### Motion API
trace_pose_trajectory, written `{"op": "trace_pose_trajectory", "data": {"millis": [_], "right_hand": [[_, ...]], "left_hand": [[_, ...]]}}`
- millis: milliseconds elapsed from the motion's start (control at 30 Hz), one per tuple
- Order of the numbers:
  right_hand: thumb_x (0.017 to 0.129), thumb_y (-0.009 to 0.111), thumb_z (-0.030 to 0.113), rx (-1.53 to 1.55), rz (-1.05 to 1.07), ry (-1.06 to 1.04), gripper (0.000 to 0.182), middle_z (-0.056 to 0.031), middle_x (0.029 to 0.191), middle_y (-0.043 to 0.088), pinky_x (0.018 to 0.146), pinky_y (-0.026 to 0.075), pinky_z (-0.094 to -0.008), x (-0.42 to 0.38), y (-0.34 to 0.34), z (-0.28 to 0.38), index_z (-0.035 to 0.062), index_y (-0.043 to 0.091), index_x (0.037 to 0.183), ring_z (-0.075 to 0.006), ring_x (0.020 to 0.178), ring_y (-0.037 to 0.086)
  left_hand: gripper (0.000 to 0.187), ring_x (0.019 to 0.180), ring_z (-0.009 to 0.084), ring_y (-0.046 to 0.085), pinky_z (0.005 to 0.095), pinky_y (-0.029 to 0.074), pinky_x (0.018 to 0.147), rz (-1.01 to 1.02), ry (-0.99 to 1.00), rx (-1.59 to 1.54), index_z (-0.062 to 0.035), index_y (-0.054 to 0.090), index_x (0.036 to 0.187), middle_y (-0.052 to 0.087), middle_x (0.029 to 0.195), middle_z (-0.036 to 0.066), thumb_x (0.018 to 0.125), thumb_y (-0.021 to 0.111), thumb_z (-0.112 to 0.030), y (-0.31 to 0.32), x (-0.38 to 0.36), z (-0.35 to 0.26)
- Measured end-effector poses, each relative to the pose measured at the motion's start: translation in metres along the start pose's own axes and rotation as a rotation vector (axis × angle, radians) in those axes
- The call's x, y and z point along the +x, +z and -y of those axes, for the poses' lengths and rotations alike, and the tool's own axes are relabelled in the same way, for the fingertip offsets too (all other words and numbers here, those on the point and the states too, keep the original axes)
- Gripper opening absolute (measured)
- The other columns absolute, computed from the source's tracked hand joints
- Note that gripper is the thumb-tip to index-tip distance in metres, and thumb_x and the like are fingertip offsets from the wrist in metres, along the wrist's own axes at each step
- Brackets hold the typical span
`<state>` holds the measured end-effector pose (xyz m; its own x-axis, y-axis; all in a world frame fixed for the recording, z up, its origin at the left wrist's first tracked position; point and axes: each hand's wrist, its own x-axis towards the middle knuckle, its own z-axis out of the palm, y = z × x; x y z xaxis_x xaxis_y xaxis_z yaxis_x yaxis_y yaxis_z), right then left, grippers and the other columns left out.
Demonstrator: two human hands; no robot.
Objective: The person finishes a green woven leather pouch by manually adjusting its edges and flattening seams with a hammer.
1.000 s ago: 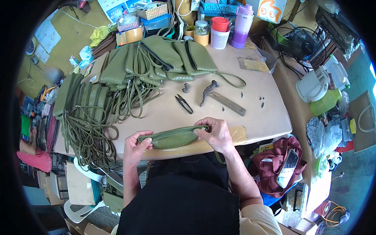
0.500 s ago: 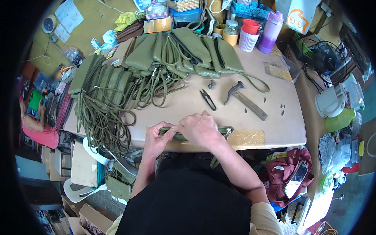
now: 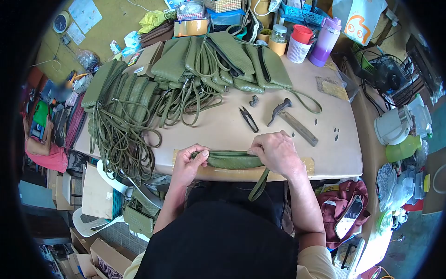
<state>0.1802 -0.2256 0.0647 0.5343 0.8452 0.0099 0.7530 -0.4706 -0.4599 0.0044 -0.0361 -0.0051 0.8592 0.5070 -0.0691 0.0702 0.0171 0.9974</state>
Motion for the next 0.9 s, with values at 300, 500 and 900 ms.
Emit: {"op": "trace_pose_trajectory", "data": {"millis": [300, 500, 900], "right_hand": [[0.08, 0.064, 0.008, 0.344, 0.087, 0.015, 0.012, -0.016, 0.077, 0.068, 0.072, 0.052, -0.0369, -0.012, -0.011, -0.006, -0.0001, 0.069, 0.088, -0.0282, 0.075, 0.067], [0.078, 0.067, 0.007, 0.472, 0.072, -0.079, 0.017, -0.0144, 0.078, 0.069, 0.07, 0.051, -0.0362, -0.02, -0.012, -0.015, -0.001, 0.069, 0.093, -0.0248, 0.073, 0.068], [0.072, 0.068, 0.004, 0.037, -0.372, -0.284, 0.01, -0.0058, 0.074, 0.06, 0.073, 0.042, -0.0361, -0.03, -0.008, 0.017, 0.0059, 0.068, 0.082, -0.0249, 0.071, 0.058]], "left_hand": [[0.022, 0.067, 0.0074, 0.055, 0.0221, 0.047, 0.064, -0.008, -0.007, -0.008, 0.002, 0.067, 0.094, 0.06, 0.078, 0.0, 0.091, 0.065, -0.02, 0.002, -0.003, -0.003], [0.019, 0.068, 0.0073, 0.054, 0.0215, 0.046, 0.065, 0.008, 0.012, -0.011, 0.0017, 0.066, 0.094, 0.059, 0.077, 0.0, 0.092, 0.064, -0.017, 0.0, -0.004, -0.006], [0.022, 0.063, 0.0164, 0.055, 0.0273, 0.042, 0.058, 0.018, 0.742, 0.982, -0.005, 0.071, 0.087, 0.067, 0.094, 0.007, 0.08, 0.075, -0.025, 0.002, 0.004, -0.073]]}}
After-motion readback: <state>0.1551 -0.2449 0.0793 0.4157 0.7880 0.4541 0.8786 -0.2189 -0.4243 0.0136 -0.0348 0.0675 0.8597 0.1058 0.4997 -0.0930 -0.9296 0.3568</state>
